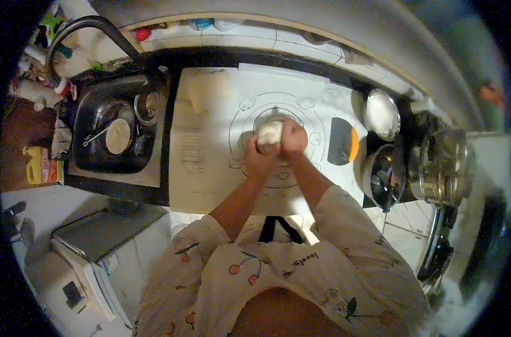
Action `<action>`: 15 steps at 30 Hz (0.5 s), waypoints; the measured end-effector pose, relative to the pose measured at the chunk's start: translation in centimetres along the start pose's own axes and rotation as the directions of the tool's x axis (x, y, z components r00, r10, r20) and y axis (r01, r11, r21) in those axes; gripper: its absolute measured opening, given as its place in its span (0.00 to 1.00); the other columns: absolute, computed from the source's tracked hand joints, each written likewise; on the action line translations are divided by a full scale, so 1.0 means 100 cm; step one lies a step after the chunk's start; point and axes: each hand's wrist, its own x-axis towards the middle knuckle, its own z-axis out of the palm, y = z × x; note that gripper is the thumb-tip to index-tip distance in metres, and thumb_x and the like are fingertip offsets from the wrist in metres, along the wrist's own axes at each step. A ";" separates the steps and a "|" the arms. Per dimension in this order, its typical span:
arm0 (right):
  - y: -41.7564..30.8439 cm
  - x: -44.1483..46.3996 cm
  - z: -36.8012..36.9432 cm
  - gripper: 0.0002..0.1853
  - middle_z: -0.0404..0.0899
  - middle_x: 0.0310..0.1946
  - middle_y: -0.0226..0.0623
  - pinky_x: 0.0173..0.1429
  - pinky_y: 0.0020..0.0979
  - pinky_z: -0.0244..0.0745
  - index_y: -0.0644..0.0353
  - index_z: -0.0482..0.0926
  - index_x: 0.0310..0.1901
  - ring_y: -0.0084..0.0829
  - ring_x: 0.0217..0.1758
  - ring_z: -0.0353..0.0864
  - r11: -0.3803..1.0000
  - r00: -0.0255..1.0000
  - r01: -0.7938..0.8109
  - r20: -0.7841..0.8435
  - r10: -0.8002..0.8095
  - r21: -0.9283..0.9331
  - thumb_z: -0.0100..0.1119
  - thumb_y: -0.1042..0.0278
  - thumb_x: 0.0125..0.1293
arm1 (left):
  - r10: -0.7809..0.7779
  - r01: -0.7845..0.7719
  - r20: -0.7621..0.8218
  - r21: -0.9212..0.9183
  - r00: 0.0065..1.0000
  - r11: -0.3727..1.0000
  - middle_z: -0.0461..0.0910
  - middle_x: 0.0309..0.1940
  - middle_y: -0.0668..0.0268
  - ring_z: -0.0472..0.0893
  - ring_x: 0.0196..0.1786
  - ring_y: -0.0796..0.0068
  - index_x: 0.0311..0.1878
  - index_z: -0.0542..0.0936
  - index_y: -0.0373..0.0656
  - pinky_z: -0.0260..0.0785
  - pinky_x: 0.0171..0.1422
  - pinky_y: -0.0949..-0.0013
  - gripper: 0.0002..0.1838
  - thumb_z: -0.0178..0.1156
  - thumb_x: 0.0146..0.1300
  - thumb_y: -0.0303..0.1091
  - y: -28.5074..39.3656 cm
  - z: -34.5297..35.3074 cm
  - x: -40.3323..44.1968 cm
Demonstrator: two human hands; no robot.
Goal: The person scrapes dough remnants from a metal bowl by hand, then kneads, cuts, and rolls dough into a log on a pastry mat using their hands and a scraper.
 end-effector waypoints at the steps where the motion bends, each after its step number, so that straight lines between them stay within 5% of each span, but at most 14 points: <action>1: -0.008 0.004 -0.008 0.25 0.81 0.37 0.46 0.44 0.39 0.73 0.61 0.81 0.41 0.42 0.40 0.79 0.976 0.978 -0.189 0.108 0.177 0.113 0.46 0.44 0.65 | 0.074 -0.073 0.013 -0.071 0.997 0.995 0.75 0.46 0.58 0.76 0.48 0.65 0.54 0.69 0.37 0.71 0.51 0.64 0.33 0.71 0.42 0.28 0.008 -0.003 0.003; 2: 0.024 0.020 -0.005 0.32 0.80 0.40 0.45 0.51 0.34 0.72 0.63 0.80 0.44 0.35 0.43 0.79 0.741 0.897 -0.417 0.369 0.243 0.526 0.47 0.37 0.64 | 0.159 -0.158 0.050 -0.021 0.986 0.987 0.75 0.46 0.58 0.76 0.48 0.64 0.53 0.69 0.38 0.71 0.50 0.64 0.33 0.71 0.42 0.27 0.013 -0.009 0.004; 4: -0.027 -0.018 -0.051 0.35 0.80 0.42 0.43 0.53 0.31 0.71 0.65 0.80 0.45 0.34 0.45 0.79 0.948 0.878 -0.293 0.428 0.213 0.129 0.47 0.34 0.62 | 0.291 -0.302 0.142 0.068 0.946 0.951 0.76 0.46 0.57 0.76 0.47 0.62 0.53 0.69 0.38 0.71 0.49 0.64 0.32 0.70 0.41 0.27 0.017 -0.026 -0.008; 6: -0.039 -0.054 -0.063 0.33 0.81 0.39 0.42 0.49 0.33 0.73 0.65 0.80 0.42 0.36 0.42 0.81 0.999 0.915 0.048 0.400 -0.043 -0.001 0.50 0.35 0.61 | 0.426 -0.498 0.306 0.218 0.852 0.839 0.74 0.47 0.54 0.76 0.44 0.55 0.50 0.71 0.39 0.70 0.51 0.65 0.27 0.66 0.43 0.24 0.029 -0.038 -0.025; 8: -0.017 -0.086 -0.037 0.24 0.81 0.36 0.43 0.47 0.36 0.74 0.64 0.80 0.39 0.42 0.39 0.81 0.814 0.854 0.519 0.105 -0.510 -0.260 0.52 0.46 0.61 | 0.488 -0.612 0.392 0.310 0.780 0.728 0.74 0.46 0.53 0.75 0.43 0.53 0.48 0.72 0.39 0.69 0.52 0.65 0.22 0.64 0.46 0.24 0.022 -0.036 -0.029; 9: -0.008 -0.087 -0.030 0.20 0.81 0.35 0.43 0.46 0.37 0.74 0.63 0.80 0.37 0.43 0.38 0.80 0.751 0.795 0.595 0.067 -0.603 -0.285 0.53 0.51 0.60 | 0.510 -0.562 0.304 0.114 0.804 0.819 0.74 0.46 0.54 0.75 0.45 0.56 0.46 0.73 0.37 0.68 0.52 0.64 0.16 0.60 0.52 0.24 0.021 -0.034 -0.029; 10: -0.003 -0.086 -0.024 0.17 0.81 0.34 0.44 0.44 0.39 0.74 0.62 0.80 0.36 0.45 0.37 0.80 0.678 0.721 0.666 0.035 -0.692 -0.312 0.53 0.55 0.59 | 0.341 -0.289 0.366 -0.190 0.866 0.938 0.74 0.45 0.54 0.75 0.46 0.57 0.46 0.72 0.36 0.68 0.52 0.64 0.16 0.59 0.54 0.25 0.008 -0.034 -0.023; 11: 0.001 -0.084 -0.019 0.13 0.80 0.33 0.44 0.42 0.40 0.74 0.61 0.80 0.34 0.46 0.36 0.80 0.598 0.638 0.727 0.009 -0.770 -0.338 0.53 0.59 0.58 | 0.183 0.051 0.471 -0.442 0.863 0.896 0.74 0.45 0.54 0.74 0.46 0.57 0.47 0.72 0.35 0.68 0.52 0.64 0.15 0.58 0.55 0.26 -0.014 -0.035 -0.017; 13: -0.003 -0.061 -0.012 0.13 0.79 0.29 0.44 0.39 0.44 0.72 0.59 0.80 0.29 0.47 0.33 0.78 0.652 0.732 0.648 0.086 -0.676 -0.394 0.53 0.58 0.56 | -0.013 0.204 0.395 -0.446 0.919 0.872 0.75 0.43 0.55 0.75 0.46 0.58 0.47 0.72 0.34 0.67 0.52 0.63 0.15 0.58 0.56 0.29 0.002 -0.038 -0.018; 15: -0.002 -0.043 -0.006 0.15 0.77 0.24 0.45 0.35 0.46 0.70 0.59 0.77 0.24 0.47 0.29 0.76 0.637 0.696 0.660 0.006 -0.718 -0.397 0.51 0.56 0.58 | 0.052 -0.046 -0.084 0.072 0.995 0.996 0.76 0.39 0.57 0.76 0.43 0.60 0.46 0.73 0.33 0.67 0.51 0.63 0.17 0.60 0.56 0.33 0.038 -0.027 -0.034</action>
